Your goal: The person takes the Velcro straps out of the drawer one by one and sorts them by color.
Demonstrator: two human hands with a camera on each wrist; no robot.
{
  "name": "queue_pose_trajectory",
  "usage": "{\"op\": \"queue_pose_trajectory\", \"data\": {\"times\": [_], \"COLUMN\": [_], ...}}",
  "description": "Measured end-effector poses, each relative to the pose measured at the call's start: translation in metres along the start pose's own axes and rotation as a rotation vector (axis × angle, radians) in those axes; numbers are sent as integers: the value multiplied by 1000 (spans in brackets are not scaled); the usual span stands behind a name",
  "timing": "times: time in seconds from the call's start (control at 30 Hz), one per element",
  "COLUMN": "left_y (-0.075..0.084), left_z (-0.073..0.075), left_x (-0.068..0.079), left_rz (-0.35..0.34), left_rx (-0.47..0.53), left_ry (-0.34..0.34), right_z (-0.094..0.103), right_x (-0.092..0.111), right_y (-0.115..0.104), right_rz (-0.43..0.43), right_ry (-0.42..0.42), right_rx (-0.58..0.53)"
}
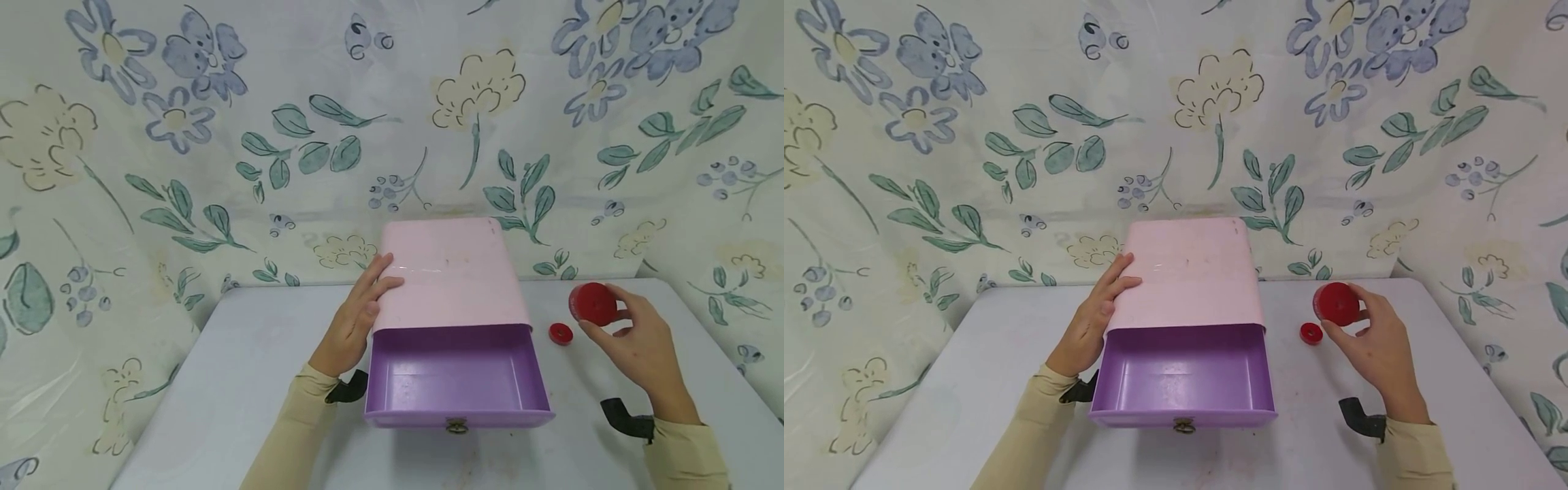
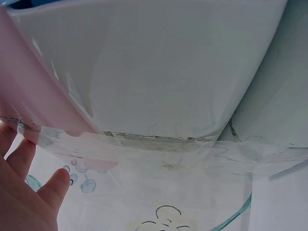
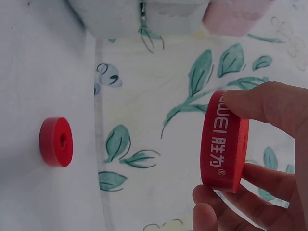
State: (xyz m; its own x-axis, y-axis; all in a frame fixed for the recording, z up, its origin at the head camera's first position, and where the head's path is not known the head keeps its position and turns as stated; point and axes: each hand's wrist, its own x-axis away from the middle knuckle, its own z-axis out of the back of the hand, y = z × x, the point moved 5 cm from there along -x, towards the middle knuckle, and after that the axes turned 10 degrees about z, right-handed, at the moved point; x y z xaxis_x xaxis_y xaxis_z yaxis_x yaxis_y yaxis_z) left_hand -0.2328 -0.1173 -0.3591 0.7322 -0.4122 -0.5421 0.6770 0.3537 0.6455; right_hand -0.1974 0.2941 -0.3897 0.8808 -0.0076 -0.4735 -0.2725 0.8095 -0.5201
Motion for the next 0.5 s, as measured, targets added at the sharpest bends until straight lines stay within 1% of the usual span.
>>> {"op": "queue_pose_trajectory", "data": {"times": [0.33, 0.5], "left_y": [3, 2], "left_z": [1, 1], "left_x": [-1, -1], "left_rz": [-11, -5], "left_rx": [-9, -5], "left_ry": [2, 1], "right_z": [-4, -6], "right_x": [5, 6], "right_y": [18, 24], "right_rz": [-27, -38], "right_ry": [-23, -40], "right_rx": [38, 49]}}
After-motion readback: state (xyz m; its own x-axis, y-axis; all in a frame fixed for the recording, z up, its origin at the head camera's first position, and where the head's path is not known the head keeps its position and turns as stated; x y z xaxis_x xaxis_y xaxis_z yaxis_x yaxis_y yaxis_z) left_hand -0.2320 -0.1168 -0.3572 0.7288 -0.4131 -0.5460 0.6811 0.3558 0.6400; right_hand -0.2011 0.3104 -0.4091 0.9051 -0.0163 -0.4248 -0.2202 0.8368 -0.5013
